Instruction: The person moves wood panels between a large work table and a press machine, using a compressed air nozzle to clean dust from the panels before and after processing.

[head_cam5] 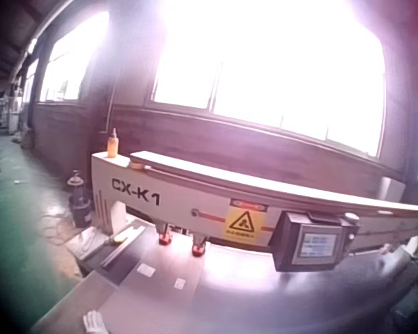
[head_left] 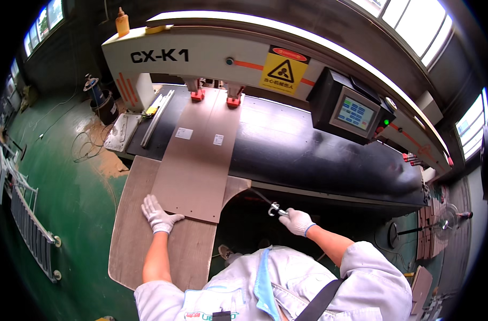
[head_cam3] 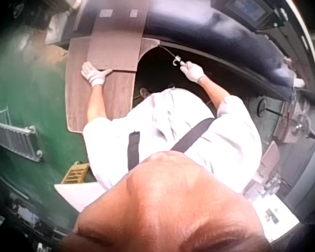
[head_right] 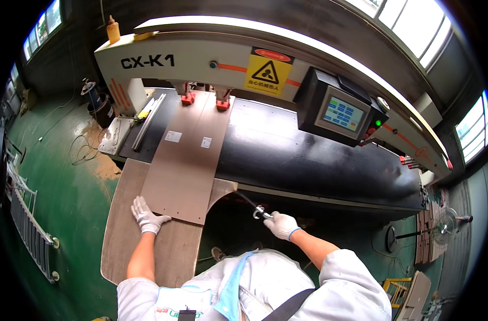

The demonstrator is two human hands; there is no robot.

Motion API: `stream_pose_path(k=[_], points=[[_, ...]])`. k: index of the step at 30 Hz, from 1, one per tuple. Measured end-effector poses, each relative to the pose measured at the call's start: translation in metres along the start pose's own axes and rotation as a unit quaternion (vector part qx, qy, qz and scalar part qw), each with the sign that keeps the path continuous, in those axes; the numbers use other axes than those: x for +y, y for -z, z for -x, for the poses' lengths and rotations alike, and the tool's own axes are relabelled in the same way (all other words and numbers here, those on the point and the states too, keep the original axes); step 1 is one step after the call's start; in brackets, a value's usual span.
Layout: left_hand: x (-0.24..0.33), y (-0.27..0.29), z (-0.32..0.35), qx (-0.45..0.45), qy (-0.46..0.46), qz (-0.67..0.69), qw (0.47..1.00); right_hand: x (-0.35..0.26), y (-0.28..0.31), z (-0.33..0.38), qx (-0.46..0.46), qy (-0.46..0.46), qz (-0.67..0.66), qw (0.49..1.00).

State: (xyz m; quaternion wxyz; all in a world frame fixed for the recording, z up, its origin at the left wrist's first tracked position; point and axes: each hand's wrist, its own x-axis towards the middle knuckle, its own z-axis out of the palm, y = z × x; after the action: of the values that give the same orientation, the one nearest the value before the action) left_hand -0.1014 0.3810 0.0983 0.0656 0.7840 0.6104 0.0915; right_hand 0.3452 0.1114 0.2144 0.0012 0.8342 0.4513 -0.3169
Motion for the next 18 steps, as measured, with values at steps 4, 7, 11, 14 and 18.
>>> stream_pose_path(k=[4,7,11,14,18], points=[[0.021,-0.008,0.025,-0.060,0.190,-0.032,0.979,0.184,-0.034,-0.008,0.204,-0.277,-0.388,0.855],[0.049,-0.011,0.052,-0.110,0.144,-0.024,0.983,0.228,-0.040,0.015,0.237,-0.412,-0.559,0.679],[0.106,-0.020,0.077,-0.118,0.147,-0.040,0.981,0.180,-0.036,0.035,0.039,-0.313,-0.427,0.847],[0.118,-0.028,0.089,-0.090,0.134,-0.015,0.987,0.138,-0.051,0.025,0.003,0.015,-0.126,0.992],[0.120,-0.019,0.094,-0.097,0.150,-0.015,0.984,0.061,-0.026,0.003,-0.073,0.118,-0.003,0.990]])
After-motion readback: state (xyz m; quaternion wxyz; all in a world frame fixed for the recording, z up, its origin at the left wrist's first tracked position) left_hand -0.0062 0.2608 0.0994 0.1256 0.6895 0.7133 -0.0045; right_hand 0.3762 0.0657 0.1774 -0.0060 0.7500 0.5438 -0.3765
